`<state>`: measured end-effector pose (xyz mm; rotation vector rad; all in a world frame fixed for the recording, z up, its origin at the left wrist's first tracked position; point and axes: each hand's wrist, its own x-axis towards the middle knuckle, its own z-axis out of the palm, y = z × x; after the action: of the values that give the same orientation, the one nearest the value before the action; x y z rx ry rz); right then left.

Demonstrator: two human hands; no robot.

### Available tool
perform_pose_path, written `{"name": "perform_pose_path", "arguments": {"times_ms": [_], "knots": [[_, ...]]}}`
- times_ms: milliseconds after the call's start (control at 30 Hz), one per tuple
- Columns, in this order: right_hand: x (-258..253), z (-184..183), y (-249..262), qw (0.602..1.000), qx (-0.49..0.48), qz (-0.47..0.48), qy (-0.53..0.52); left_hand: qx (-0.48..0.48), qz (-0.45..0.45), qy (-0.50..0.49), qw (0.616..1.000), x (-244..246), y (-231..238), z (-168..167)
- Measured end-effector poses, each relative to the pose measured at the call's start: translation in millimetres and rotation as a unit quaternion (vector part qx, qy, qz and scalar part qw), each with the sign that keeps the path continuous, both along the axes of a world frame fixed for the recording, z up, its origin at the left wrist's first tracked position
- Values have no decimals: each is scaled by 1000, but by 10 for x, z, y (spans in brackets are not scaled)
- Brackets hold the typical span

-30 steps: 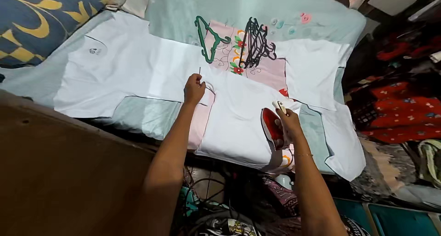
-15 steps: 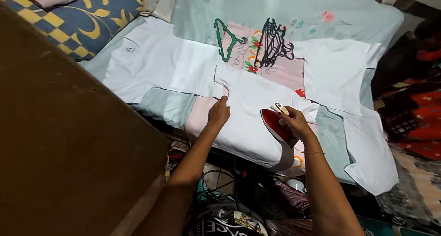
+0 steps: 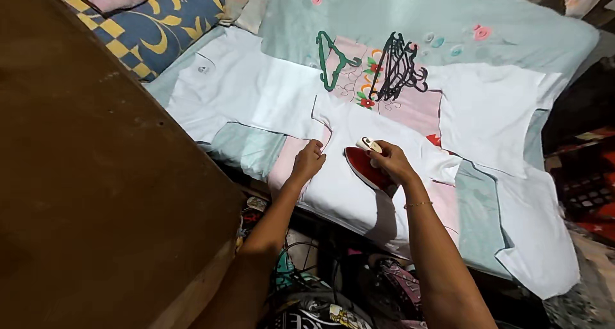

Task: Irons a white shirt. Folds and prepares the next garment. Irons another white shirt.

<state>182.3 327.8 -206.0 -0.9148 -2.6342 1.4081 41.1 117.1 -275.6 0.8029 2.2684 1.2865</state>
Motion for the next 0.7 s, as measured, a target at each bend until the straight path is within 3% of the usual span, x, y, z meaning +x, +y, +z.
{"name": "perform_pose_path", "arguments": {"times_ms": [133, 400, 533, 700], "knots": [[-398, 6, -146, 1000, 23, 17, 12, 32, 2, -19, 999, -20, -8, -54], [-956, 28, -325, 999, 40, 16, 8, 4, 4, -29, 1000, 11, -36, -10], [-694, 23, -241, 998, 22, 54, -2, 20, 7, -12, 1000, 38, -73, -34], [244, -14, 21, 1000, 19, 23, -6, 26, 22, -18, 999, 19, -32, -70]]}}
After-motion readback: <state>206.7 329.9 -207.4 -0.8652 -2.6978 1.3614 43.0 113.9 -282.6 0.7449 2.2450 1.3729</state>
